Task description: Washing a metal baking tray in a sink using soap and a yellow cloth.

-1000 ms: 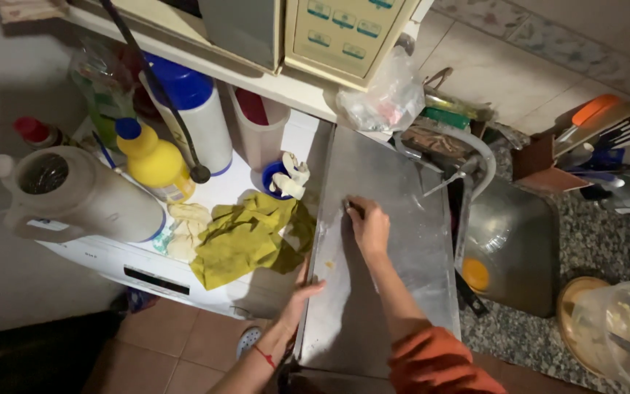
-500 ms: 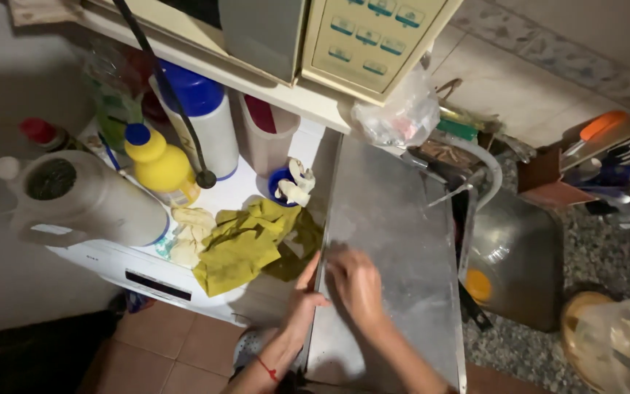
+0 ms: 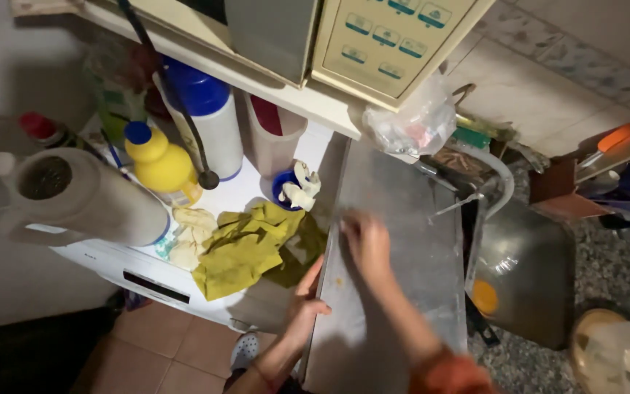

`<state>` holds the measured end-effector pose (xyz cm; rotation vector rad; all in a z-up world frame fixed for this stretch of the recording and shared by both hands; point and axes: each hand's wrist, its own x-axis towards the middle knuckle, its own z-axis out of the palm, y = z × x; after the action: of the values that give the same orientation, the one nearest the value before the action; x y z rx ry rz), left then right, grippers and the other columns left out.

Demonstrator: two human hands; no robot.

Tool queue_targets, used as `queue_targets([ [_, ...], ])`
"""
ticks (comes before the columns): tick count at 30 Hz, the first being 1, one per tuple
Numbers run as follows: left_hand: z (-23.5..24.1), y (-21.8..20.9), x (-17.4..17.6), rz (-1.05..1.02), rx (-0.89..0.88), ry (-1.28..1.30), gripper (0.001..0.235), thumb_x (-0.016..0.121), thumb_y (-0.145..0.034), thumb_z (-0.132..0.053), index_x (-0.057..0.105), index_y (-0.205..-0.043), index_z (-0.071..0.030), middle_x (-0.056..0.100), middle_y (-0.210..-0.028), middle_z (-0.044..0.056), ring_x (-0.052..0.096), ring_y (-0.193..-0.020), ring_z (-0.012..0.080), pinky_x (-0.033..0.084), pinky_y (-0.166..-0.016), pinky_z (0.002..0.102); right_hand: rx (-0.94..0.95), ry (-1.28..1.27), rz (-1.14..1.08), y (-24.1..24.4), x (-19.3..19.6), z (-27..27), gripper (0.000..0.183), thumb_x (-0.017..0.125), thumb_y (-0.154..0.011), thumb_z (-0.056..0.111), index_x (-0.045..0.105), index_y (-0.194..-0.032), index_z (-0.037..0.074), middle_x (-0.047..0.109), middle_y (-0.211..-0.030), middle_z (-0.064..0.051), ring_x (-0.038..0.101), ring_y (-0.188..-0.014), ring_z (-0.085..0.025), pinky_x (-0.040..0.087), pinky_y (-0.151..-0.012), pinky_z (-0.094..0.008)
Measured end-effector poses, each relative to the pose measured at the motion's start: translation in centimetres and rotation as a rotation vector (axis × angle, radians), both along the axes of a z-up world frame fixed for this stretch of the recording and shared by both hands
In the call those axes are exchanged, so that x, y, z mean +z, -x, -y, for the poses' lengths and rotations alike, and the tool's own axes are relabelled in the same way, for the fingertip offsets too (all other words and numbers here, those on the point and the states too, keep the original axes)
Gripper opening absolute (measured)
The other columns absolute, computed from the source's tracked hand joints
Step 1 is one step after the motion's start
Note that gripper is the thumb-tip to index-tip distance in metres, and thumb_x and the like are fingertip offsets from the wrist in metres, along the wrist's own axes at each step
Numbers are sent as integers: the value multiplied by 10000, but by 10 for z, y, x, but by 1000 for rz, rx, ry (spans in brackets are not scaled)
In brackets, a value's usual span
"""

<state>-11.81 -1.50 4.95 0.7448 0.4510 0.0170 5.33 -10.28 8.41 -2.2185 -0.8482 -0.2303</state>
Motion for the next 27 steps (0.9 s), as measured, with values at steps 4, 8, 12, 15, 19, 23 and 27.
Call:
queue_targets([
  [4,-1,1,12,-16,18,17,1013,497,-569,77,455,-1560,-128,646,-1374,74,624,-1111,172,504,-864,227,-67,79,-192,107,33,42,187,729,-804,44,755,-990,37,717,-942,-186,678,-873,-401,539,-770,-453],
  [8,3,1,7,-63,20,-22,1015,498,-557,73,477,-1548,-145,651,-1368,67,620,-1123,163,502,-846,230,-133,112,-228,112,32,46,147,749,-789,54,767,-935,53,724,-909,-169,684,-865,-383,543,-768,-447],
  [12,3,-2,2,-94,13,-79,1034,499,-561,68,500,-1570,-157,645,-1329,110,578,-1076,197,480,-791,243,-159,81,-103,67,12,32,139,739,-818,33,752,-957,35,721,-943,-176,680,-890,-395,541,-802,-455],
  [15,4,-5,1,-77,11,-98,1039,503,-562,65,490,-1577,-157,636,-1341,108,577,-1080,201,491,-786,241,-162,68,-101,89,12,38,131,738,-809,22,752,-938,23,723,-952,-186,684,-887,-405,543,-799,-455],
  [19,5,-1,7,-50,40,-109,1026,503,-538,69,488,-1543,-136,625,-1422,38,608,-1194,139,517,-846,210,-116,46,-159,103,27,39,147,724,-782,9,763,-923,26,724,-928,-180,693,-868,-393,553,-787,-440],
  [23,2,-4,0,-72,31,-77,1029,486,-540,77,481,-1545,-143,639,-1397,46,617,-1116,159,505,-778,230,-145,42,-117,80,27,34,125,717,-823,2,759,-939,22,728,-942,-178,685,-872,-391,549,-795,-436],
  [27,0,0,-3,-34,34,-61,1020,480,-561,83,474,-1558,-131,663,-1343,72,637,-1056,145,508,-789,206,-87,7,-62,117,27,34,122,700,-820,-9,739,-933,13,728,-950,-172,685,-883,-392,545,-793,-447],
])
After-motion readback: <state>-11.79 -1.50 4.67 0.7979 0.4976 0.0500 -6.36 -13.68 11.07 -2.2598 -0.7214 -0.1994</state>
